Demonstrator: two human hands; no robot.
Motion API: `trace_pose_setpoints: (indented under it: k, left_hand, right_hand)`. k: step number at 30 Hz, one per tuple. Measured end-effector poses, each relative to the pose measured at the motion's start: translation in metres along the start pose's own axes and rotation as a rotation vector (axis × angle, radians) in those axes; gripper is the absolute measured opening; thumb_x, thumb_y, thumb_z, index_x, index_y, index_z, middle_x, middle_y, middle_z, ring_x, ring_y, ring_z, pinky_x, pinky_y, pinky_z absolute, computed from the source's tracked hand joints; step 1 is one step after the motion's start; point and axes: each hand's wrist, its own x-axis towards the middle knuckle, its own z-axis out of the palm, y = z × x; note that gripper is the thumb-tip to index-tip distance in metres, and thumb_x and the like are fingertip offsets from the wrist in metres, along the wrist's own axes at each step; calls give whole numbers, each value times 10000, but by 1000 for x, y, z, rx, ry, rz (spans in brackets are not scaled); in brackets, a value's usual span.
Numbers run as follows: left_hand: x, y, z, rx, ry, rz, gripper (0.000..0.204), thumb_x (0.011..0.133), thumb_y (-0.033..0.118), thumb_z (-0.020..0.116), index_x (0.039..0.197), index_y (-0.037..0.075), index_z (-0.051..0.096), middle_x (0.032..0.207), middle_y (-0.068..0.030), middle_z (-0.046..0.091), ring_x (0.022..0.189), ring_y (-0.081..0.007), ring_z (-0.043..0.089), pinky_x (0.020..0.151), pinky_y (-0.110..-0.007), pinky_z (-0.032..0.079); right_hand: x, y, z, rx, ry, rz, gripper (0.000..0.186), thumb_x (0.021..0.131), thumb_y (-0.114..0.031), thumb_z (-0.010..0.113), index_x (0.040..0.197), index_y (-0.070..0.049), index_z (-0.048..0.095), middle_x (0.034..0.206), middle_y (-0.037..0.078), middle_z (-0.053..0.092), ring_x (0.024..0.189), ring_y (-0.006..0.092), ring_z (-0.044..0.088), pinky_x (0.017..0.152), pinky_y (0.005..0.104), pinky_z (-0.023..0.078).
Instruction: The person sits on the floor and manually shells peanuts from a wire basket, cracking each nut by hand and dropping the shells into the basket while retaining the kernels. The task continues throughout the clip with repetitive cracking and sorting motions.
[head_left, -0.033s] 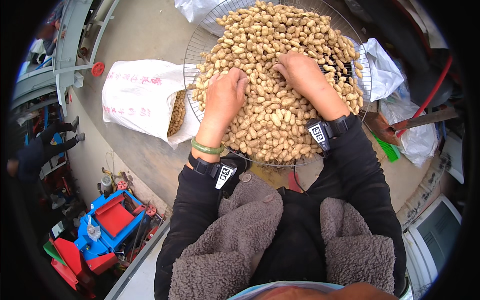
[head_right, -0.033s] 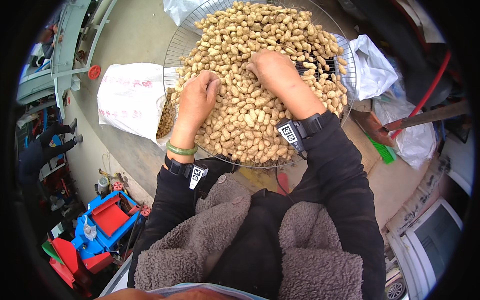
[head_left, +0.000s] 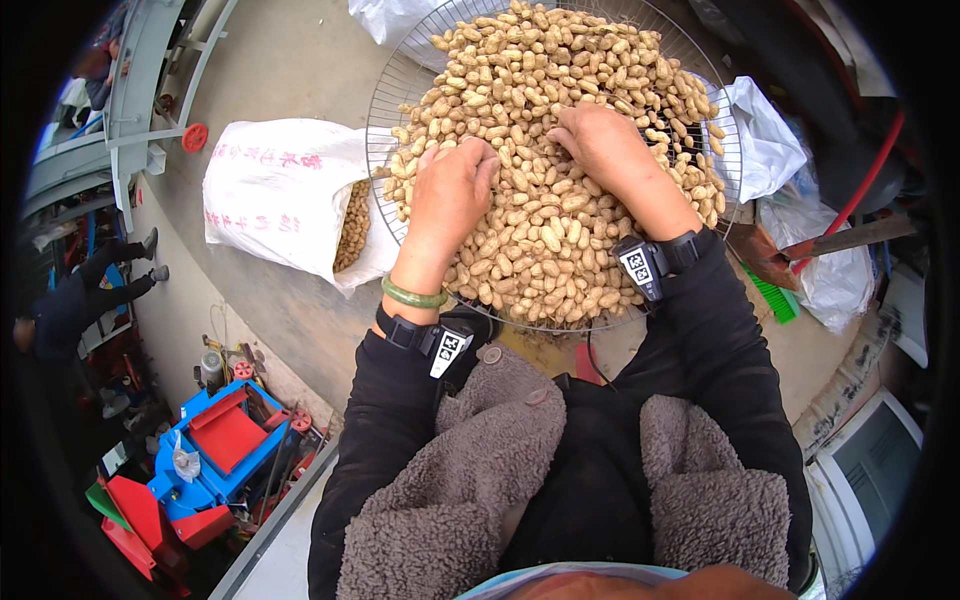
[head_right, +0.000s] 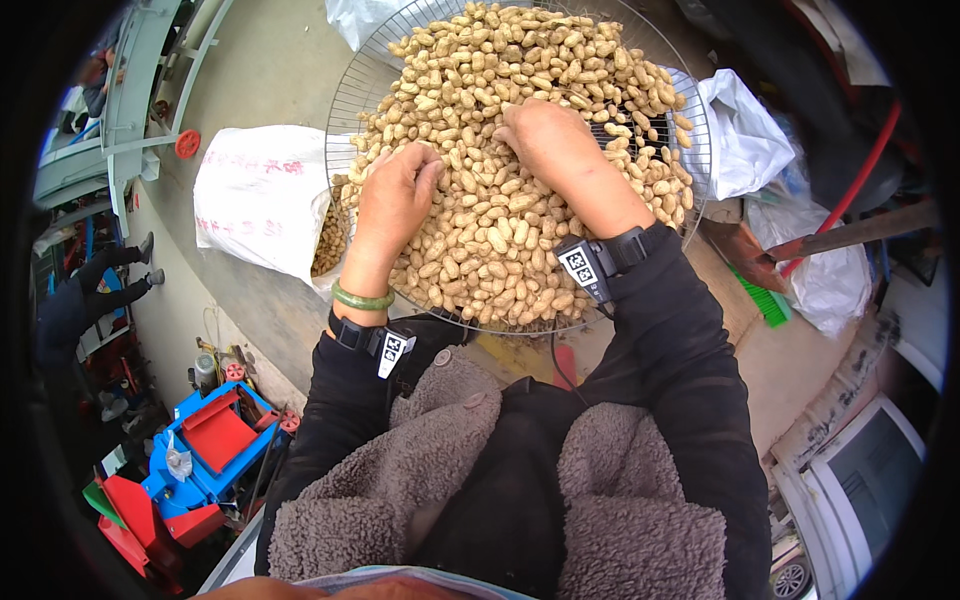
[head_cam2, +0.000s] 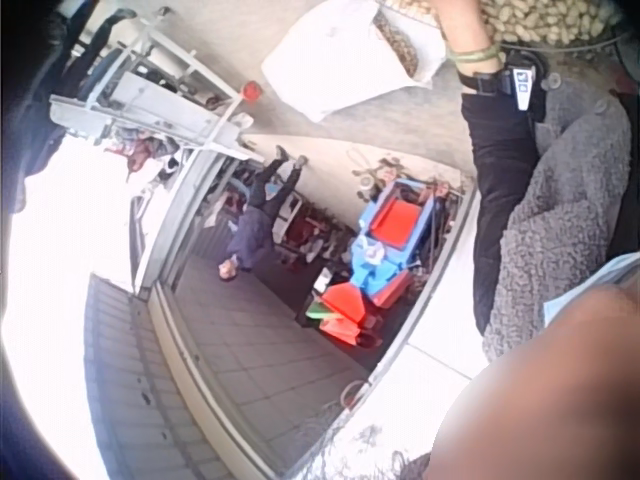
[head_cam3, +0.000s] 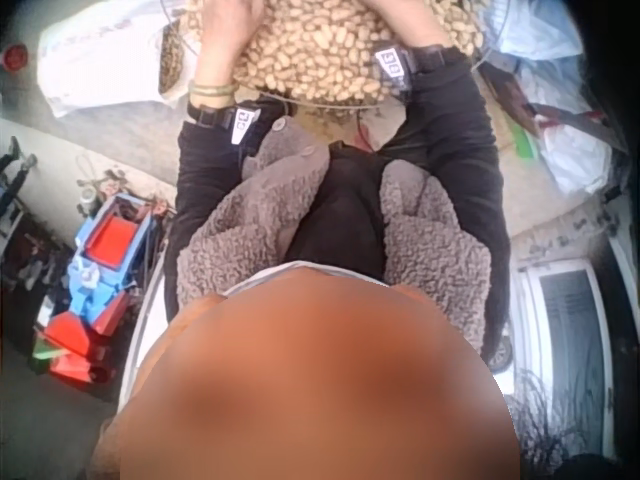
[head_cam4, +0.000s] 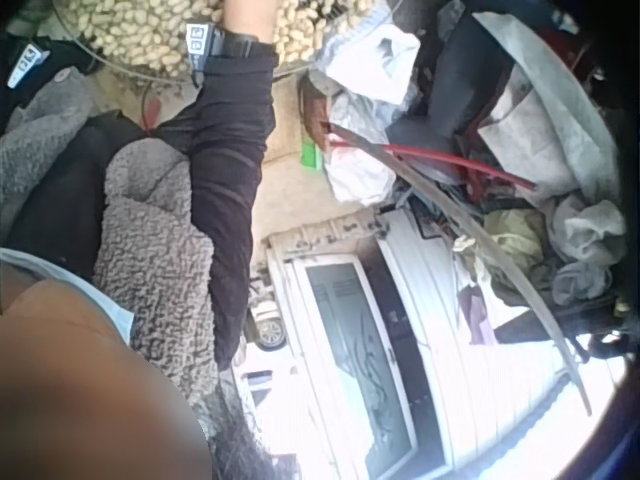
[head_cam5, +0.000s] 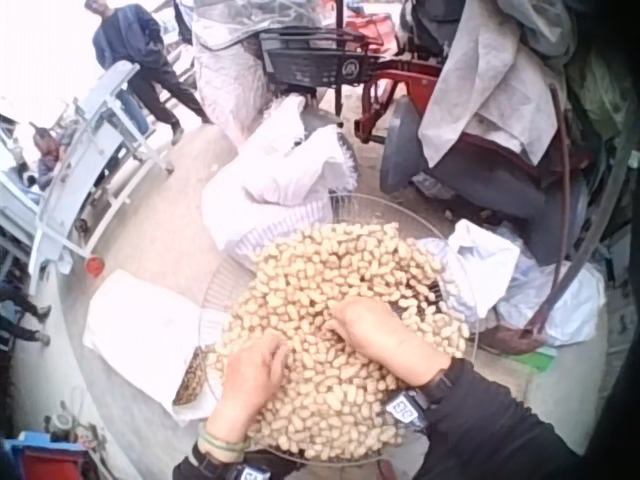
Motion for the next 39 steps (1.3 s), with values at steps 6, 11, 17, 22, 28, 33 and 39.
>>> trace_pose_setpoints:
  k: [6,11,17,22,28,33,39]
  left_hand:
    - [-4,3,3,-49,-42,119,79,909,136,721,886,85,665,830,-92,670,862,-325,637,946,-444,456]
    - [-6,3,3,58,-133,145,60,903,171,722,891,114,705,854,-71,676,935,-311,642,1068,-510,381]
    - [-4,7,3,-22,-82,120,86,917,137,718,893,72,668,859,-84,664,897,-299,639,967,-467,440]
    - [-1,13,9,-296,46,-51,76,995,95,652,957,31,637,846,-67,616,742,-144,586,673,-280,478]
    - [2,23,31,-895,107,-206,97,1038,106,616,994,22,638,1044,-68,663,886,-165,642,794,-305,538]
    - [1,31,29,-1410,-96,-488,224,1117,205,482,1155,36,623,1211,-78,659,1098,-165,633,880,-345,580]
    - [3,55,23,-1370,-114,-521,376,1081,246,555,1397,53,492,963,5,560,845,-87,590,791,-318,620]
  right_hand:
    - [-20,-15,-5,179,-155,-251,265,854,-255,791,918,-13,706,892,160,649,889,374,647,792,458,528]
    - [-23,-20,10,-4,-77,-270,192,803,-177,786,834,-19,681,895,157,631,907,368,638,813,468,526]
    - [-19,-16,4,229,-81,-163,125,885,-141,720,887,-16,714,874,156,665,842,344,657,776,419,541]
    - [-18,-24,-13,783,-183,122,179,937,-178,716,960,-6,757,844,122,723,766,186,676,721,338,533]
    - [-23,-39,-12,1045,-74,14,224,973,-161,710,1141,-21,756,967,88,768,867,109,672,789,271,540]
    - [-22,-28,-11,943,-99,178,216,982,-209,699,983,5,724,830,50,706,756,104,607,687,284,506]
    - [-23,-24,-5,1075,-12,304,219,1004,-222,660,936,-15,683,765,24,639,689,93,565,616,285,481]
